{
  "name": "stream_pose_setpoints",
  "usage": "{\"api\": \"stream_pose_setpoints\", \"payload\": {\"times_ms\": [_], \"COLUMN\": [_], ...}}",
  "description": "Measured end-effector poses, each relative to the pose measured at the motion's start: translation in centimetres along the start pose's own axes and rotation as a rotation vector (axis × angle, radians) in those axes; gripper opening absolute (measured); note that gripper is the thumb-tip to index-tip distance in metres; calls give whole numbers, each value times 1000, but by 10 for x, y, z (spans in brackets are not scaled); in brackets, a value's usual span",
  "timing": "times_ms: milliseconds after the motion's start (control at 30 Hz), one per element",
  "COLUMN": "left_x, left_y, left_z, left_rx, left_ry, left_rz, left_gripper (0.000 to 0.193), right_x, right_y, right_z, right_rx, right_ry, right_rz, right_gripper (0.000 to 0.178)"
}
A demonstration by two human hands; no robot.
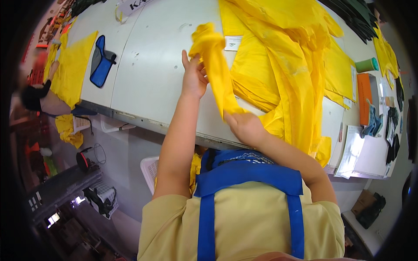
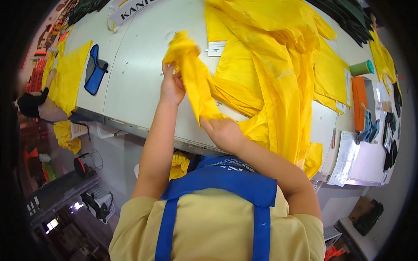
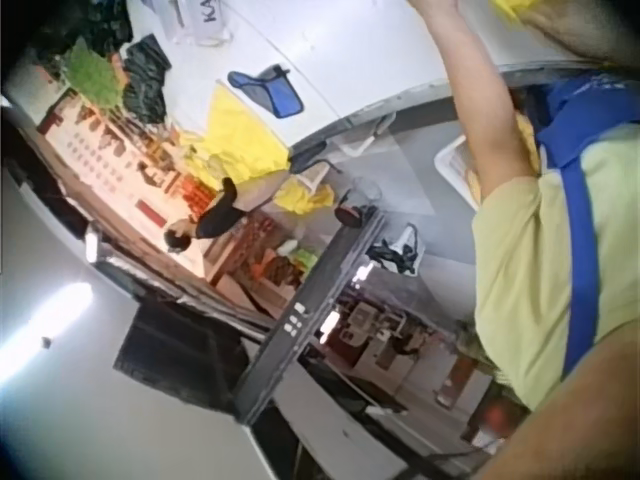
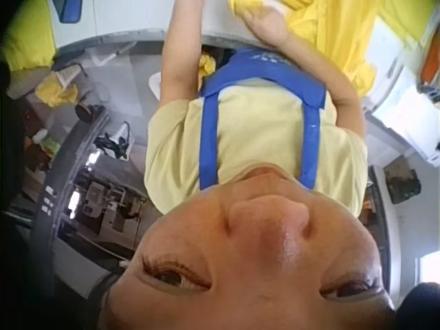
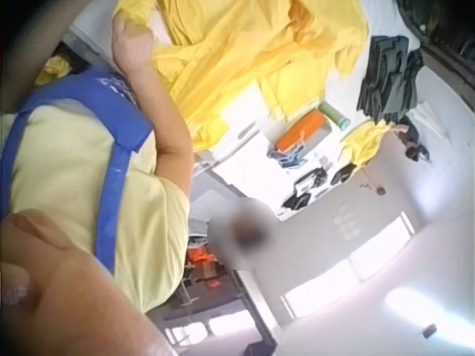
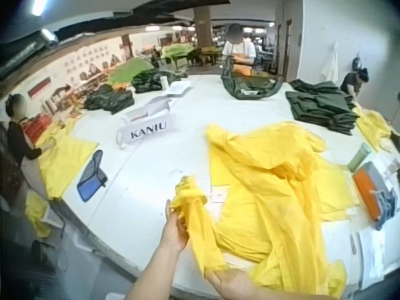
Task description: The person folds a yellow garment on a white table, aligns the edges, and places it into a clear plastic bag. They repeat this process with additional yellow garments, stacking the packaged items on the table.
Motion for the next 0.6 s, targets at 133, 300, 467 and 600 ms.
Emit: {"api": "stream_pose_setpoints", "payload": {"times_ms": [133, 300, 467, 600], "left_x": [-5, 31, 63, 62], "left_y": [18, 82, 122, 139], "left_z": [1, -15, -25, -30], "left_rx": [-154, -119, -97, -60], "left_ry": [204, 21, -78, -60], "left_rz": [305, 374, 426, 388], "left_gripper": [36, 28, 35, 36], "right_x": [6, -39, -73, -84], "right_y": [32, 33, 37, 53], "right_z": [1, -37, -21, -28], "right_rx": [-49, 523, 833, 750], "right_ry": [-161, -1069, -1850, -1762], "right_rz": [154, 67, -212, -265], "right_gripper": [35, 31, 31, 35]}}
Point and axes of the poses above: each hand's wrist, its own y-axis away from the middle knuckle, its own x-axis out of the palm, z = x × y, the point moved 4 cm from there along -y, towards the middle knuckle, and after that the axes turned 4 degrees about x, right-handed, at the moved point
